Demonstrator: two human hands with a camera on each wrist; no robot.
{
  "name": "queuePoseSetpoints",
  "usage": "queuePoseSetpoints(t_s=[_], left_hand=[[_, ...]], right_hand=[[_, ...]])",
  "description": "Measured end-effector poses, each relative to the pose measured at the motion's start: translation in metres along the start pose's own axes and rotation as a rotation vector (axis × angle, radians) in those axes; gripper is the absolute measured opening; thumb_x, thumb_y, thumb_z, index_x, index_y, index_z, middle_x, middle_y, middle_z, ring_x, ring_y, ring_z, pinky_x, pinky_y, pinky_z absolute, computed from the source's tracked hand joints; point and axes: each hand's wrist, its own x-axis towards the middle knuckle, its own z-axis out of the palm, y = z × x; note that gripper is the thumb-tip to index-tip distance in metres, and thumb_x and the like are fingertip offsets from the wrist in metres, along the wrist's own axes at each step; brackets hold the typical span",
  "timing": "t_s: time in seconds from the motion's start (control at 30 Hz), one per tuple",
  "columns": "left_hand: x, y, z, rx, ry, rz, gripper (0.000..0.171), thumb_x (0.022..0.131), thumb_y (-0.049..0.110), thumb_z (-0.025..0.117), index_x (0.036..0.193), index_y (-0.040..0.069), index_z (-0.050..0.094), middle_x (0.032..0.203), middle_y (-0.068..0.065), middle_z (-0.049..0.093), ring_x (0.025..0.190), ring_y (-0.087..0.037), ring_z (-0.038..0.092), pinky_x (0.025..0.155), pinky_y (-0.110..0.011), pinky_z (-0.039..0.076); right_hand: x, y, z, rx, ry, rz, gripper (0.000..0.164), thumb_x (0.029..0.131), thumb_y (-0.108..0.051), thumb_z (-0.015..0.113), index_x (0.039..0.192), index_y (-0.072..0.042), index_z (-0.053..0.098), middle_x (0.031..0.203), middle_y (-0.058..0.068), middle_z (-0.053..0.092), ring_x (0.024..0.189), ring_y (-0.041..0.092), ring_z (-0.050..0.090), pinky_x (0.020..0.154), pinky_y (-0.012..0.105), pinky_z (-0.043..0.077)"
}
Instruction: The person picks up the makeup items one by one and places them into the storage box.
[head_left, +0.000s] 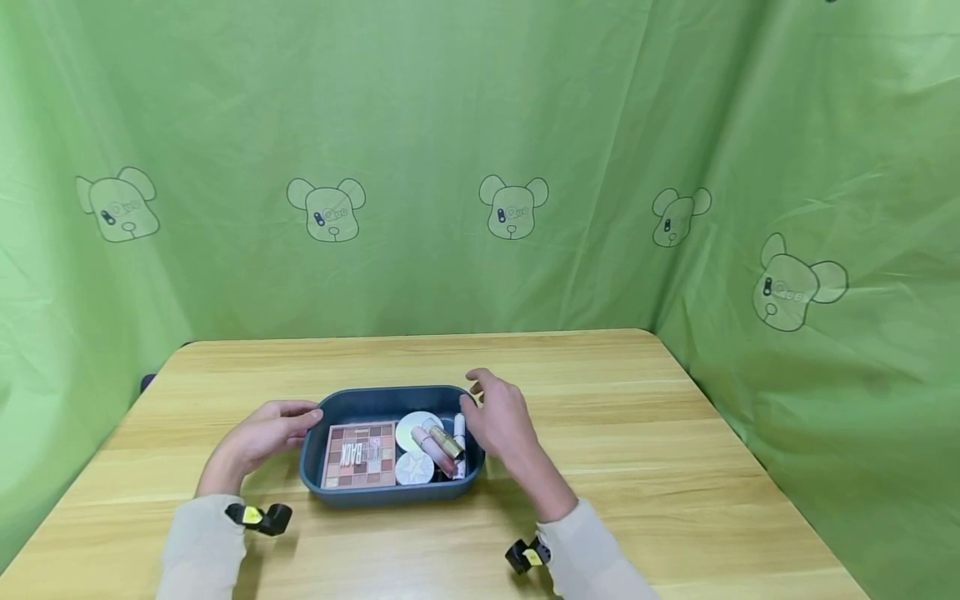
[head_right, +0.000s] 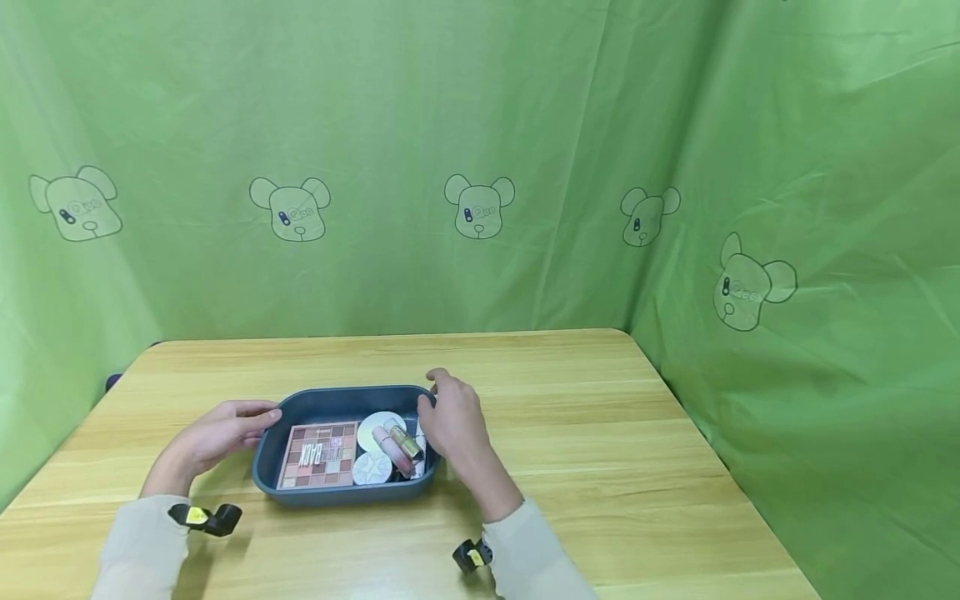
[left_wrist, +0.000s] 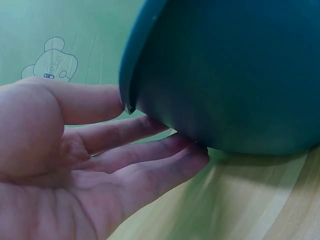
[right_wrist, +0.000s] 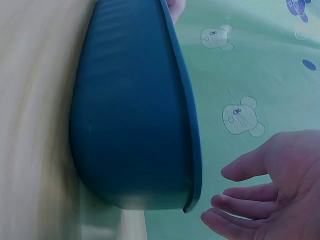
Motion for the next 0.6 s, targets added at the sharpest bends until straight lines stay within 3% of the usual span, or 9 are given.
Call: queuePoseSetpoints(t_s=[0.37, 0.6], left_hand=[[-0.002, 0.005, 0.002, 0.019, 0.009, 0.004, 0.054, 0.106, 0.021, 0.052, 0.142, -0.018, 0.042, 0.143, -0.036, 0.05, 0.131, -0.043, 0.055, 0.11, -0.049, 0.05], [-0.006, 0.008, -0.002, 0.01, 0.023, 0.022, 0.05, 0.107, 0.016, 0.047, 0.142, -0.019, 0.041, 0.14, -0.036, 0.054, 0.125, -0.041, 0.061, 0.104, -0.043, 0.056]], right_hand=[[0.006, 0.013, -0.016, 0.016, 0.048, 0.065, 0.035, 0.094, -0.017, 0.065, 0.127, -0.006, 0.066, 0.105, 0.011, 0.074, 0.1, 0.032, 0.07, 0.086, 0.047, 0.059], [0.007, 0.024, -0.023, 0.008, 0.037, 0.093, 0.036, 0.095, -0.019, 0.064, 0.128, -0.005, 0.066, 0.105, 0.012, 0.074, 0.102, 0.033, 0.069, 0.086, 0.047, 0.058]])
